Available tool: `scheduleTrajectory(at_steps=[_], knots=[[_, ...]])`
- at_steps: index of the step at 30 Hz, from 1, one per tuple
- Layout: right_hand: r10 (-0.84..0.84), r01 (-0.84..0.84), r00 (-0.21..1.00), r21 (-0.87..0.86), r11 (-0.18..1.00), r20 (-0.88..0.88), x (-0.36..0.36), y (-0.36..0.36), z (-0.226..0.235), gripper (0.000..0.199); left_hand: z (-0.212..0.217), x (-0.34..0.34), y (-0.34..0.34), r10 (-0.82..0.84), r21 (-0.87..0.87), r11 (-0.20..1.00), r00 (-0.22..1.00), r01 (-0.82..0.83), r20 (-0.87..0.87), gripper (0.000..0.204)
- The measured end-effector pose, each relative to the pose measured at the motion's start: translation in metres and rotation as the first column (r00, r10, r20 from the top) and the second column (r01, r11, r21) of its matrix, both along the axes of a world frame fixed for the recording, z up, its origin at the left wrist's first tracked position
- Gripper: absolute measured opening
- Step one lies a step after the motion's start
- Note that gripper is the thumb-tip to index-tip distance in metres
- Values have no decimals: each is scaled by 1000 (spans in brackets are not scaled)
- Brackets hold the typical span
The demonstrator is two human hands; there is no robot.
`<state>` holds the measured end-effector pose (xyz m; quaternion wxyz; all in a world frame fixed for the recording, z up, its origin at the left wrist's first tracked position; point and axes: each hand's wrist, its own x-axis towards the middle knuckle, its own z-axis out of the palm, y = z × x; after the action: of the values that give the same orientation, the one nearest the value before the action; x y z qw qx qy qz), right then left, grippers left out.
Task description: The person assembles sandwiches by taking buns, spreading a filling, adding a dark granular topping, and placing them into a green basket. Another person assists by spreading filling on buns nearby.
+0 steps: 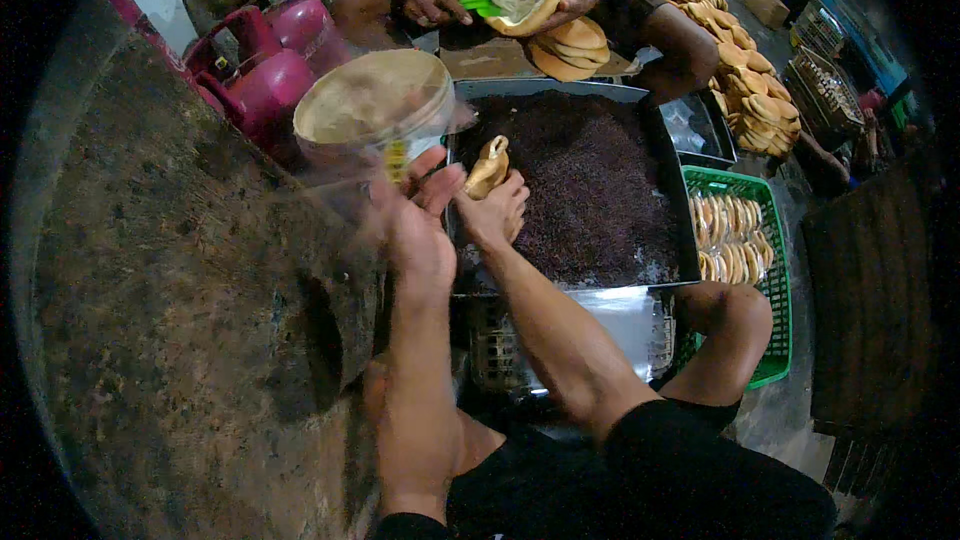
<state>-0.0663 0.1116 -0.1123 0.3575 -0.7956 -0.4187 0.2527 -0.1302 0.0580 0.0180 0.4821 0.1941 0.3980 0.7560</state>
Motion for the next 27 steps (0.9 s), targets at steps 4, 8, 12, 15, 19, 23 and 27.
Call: scheduleTrajectory(at_steps=[4, 8, 12, 15, 19, 23, 27], knots=[[-120, 119, 993, -122, 985, -2, -1, 25, -15, 72, 2, -2, 14, 147, 113, 985, 979, -131, -140, 60], [104, -102, 993, -47, 994, 49, 62, 18, 21, 42, 8, -31, 19, 285, 147, 954, 939, -259, -192, 60], [493, -467, 857, 179, 866, -150, 188, 10, 36, 57, -9, -44, 30, 298, -50, 937, 867, -345, -399, 63], [574, -542, 815, 249, 803, -75, 267, -13, 78, 66, -12, -27, 33, 405, 36, 888, 744, -458, -531, 54], [609, -528, 768, 341, 777, -198, 315, -51, 142, 62, -33, -16, 37, 328, -48, 862, 627, -505, -706, 56], [622, -463, 693, 435, 772, -364, 328, -70, 150, 58, -30, 53, 26, 273, 59, 918, 516, -393, -812, 52], [514, -265, 728, 505, 822, -454, 342, -79, 139, 54, -34, 104, 26, 310, 172, 950, 712, -261, -630, 52]])
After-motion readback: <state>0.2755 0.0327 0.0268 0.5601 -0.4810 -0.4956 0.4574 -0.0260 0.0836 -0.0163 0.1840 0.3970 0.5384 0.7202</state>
